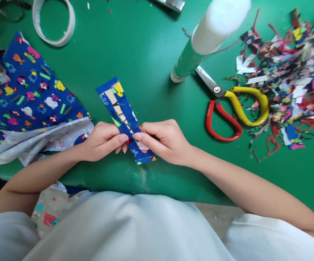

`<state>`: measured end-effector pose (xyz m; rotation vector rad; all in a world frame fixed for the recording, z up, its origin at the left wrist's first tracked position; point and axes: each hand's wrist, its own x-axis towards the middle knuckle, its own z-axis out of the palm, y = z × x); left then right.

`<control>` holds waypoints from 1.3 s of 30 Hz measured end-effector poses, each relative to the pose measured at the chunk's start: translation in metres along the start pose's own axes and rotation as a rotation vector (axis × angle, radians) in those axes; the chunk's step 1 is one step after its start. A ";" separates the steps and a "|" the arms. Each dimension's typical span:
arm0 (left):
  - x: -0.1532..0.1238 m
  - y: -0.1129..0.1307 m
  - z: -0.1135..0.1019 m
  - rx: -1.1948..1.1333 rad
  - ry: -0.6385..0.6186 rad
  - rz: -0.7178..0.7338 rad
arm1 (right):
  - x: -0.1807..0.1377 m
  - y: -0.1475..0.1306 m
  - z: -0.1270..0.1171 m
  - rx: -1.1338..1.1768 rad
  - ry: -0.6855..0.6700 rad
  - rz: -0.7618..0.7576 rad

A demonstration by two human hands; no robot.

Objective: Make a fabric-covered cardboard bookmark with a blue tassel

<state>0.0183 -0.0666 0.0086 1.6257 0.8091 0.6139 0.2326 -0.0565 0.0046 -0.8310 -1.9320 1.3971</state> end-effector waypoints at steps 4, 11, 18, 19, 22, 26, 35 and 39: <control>-0.001 -0.003 0.000 -0.087 0.119 -0.067 | 0.000 0.000 0.002 0.029 0.031 -0.013; -0.003 -0.006 0.003 -0.233 0.191 -0.139 | 0.000 -0.002 0.003 -0.038 0.042 -0.014; 0.000 -0.001 -0.001 0.133 0.000 0.091 | -0.002 -0.001 0.003 -0.017 0.079 0.038; 0.000 -0.001 -0.001 0.135 -0.003 0.089 | -0.002 0.000 0.003 0.008 0.074 0.038; 0.000 0.001 -0.001 0.121 0.016 0.050 | -0.003 0.001 0.003 0.032 0.056 0.034; -0.001 0.000 -0.001 0.034 0.017 -0.011 | -0.004 0.004 0.004 0.034 0.062 0.005; 0.000 0.002 -0.001 0.073 -0.062 0.099 | -0.001 0.002 0.001 0.036 0.010 0.050; 0.000 0.003 -0.001 0.064 -0.031 0.101 | -0.002 0.000 0.001 0.009 0.007 0.042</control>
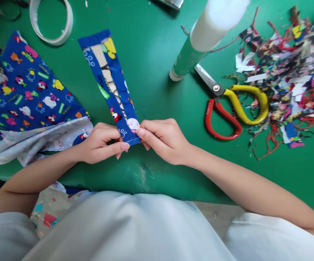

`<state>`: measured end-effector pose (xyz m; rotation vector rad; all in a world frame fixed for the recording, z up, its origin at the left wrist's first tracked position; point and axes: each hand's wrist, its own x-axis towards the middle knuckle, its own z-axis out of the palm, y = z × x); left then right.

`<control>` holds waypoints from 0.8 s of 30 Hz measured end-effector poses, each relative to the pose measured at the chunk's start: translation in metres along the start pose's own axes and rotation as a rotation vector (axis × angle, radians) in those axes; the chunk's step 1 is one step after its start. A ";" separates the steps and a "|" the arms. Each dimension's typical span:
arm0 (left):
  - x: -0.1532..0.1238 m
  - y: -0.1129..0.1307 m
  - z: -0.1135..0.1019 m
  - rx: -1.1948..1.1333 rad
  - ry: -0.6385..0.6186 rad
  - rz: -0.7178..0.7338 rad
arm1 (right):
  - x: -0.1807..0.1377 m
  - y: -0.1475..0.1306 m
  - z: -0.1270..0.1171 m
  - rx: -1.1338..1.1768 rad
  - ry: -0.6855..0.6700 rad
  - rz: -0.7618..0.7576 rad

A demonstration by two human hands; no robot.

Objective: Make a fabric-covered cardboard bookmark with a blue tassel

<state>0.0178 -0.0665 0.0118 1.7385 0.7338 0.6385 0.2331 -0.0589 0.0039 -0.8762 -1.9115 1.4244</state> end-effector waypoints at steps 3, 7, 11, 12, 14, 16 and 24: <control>-0.001 -0.002 0.001 0.015 0.033 -0.006 | -0.004 0.002 0.004 -0.032 0.081 0.000; -0.001 -0.005 0.004 0.076 0.127 0.015 | -0.007 0.007 0.010 -0.057 0.289 -0.009; -0.001 -0.006 0.006 0.149 0.178 0.082 | -0.005 0.008 0.011 -0.260 0.321 -0.135; -0.001 -0.006 0.007 0.170 0.182 0.099 | -0.004 0.007 0.011 -0.303 0.322 -0.155; -0.001 -0.006 0.008 0.217 0.183 0.123 | -0.003 0.006 0.012 -0.352 0.333 -0.167; -0.001 -0.007 0.010 0.264 0.180 0.135 | -0.003 0.006 0.013 -0.371 0.342 -0.155; -0.004 -0.008 0.013 0.306 0.212 0.121 | -0.003 0.010 0.012 -0.320 0.270 -0.159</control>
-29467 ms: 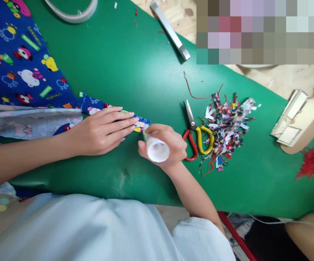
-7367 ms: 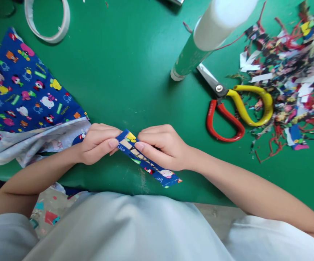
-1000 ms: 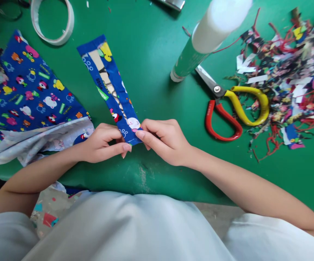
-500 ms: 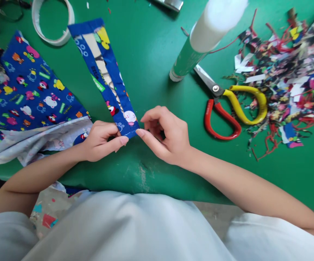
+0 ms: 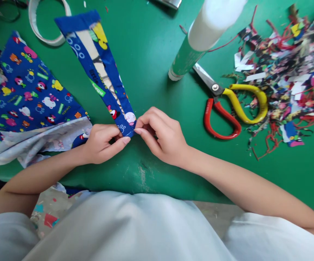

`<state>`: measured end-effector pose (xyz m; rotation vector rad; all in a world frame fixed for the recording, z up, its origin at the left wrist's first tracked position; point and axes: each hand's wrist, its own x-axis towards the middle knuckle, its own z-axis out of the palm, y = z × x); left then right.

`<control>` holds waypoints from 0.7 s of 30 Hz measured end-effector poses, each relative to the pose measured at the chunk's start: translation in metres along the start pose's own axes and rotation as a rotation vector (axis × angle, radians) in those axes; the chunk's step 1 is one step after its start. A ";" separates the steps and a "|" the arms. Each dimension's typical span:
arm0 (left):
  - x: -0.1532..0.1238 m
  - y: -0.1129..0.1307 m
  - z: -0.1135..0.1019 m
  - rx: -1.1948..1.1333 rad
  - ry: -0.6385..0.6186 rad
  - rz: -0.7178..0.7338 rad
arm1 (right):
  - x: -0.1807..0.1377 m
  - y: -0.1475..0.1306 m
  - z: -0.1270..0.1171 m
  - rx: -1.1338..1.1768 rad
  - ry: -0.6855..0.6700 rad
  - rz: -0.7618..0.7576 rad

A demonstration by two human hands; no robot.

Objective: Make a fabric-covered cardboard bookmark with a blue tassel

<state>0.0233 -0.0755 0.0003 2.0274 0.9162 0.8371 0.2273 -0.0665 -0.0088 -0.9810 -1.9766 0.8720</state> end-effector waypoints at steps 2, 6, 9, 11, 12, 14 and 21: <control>0.000 0.000 0.000 -0.001 0.002 -0.010 | 0.001 0.000 -0.001 0.019 -0.005 0.019; 0.000 0.000 0.000 -0.002 0.005 -0.004 | 0.001 -0.002 -0.001 0.010 0.023 0.058; 0.000 0.000 0.000 0.002 0.002 0.009 | 0.001 -0.004 -0.001 0.009 0.025 0.029; 0.000 0.000 0.000 0.007 -0.003 0.015 | 0.001 -0.005 -0.001 -0.003 0.037 0.031; 0.001 0.000 -0.001 0.013 -0.007 0.017 | 0.001 -0.005 -0.001 -0.014 0.042 0.041; 0.001 -0.001 -0.001 0.030 -0.018 0.020 | 0.001 -0.004 0.000 -0.029 0.036 0.059; 0.002 0.000 -0.002 0.025 -0.015 -0.001 | 0.000 0.000 0.000 0.009 -0.008 0.022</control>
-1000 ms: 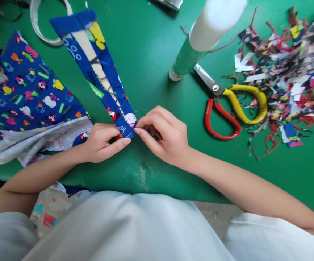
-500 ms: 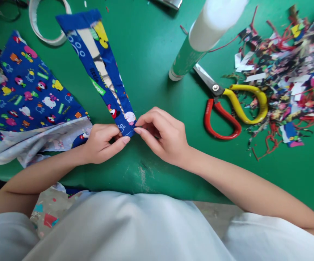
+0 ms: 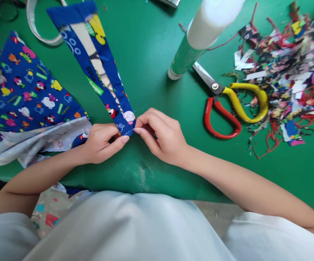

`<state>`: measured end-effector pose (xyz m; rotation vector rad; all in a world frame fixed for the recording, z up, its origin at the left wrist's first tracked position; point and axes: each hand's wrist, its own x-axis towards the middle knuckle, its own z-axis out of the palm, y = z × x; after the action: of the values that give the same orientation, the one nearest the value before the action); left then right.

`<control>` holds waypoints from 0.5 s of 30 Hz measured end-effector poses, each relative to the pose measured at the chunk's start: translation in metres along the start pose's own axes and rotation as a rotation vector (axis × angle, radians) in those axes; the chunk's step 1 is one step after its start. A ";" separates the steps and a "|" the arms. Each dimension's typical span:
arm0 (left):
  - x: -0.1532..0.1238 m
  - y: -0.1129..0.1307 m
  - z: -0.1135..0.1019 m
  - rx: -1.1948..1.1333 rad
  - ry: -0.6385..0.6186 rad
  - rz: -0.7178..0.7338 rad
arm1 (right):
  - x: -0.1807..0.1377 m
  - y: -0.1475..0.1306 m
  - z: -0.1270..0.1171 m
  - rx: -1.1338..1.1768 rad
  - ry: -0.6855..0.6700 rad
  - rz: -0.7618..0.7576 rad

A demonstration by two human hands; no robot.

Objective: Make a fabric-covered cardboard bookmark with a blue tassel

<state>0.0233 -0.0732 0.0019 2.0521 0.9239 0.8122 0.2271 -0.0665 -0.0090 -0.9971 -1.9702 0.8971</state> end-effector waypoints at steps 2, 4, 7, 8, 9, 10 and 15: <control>0.000 0.000 -0.001 -0.008 0.010 -0.016 | 0.000 0.000 0.000 0.012 -0.006 -0.001; 0.000 0.000 -0.001 -0.026 0.017 -0.040 | 0.001 0.000 -0.001 0.021 -0.005 -0.011; -0.001 0.000 -0.001 -0.058 0.025 -0.063 | 0.001 -0.001 -0.001 0.033 0.008 -0.005; 0.000 0.000 -0.001 -0.061 0.024 -0.057 | 0.001 -0.002 -0.001 0.035 0.017 0.011; 0.000 0.000 -0.001 -0.059 0.019 -0.041 | 0.001 -0.002 -0.001 0.033 0.027 0.029; 0.000 0.000 -0.001 -0.054 0.012 -0.020 | 0.001 -0.003 -0.001 0.029 0.038 0.042; 0.001 -0.001 -0.001 -0.010 -0.058 0.049 | 0.001 -0.006 -0.001 0.005 0.074 -0.001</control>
<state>0.0231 -0.0714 0.0022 2.0861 0.8390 0.7777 0.2258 -0.0676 -0.0032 -1.0123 -1.9055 0.8528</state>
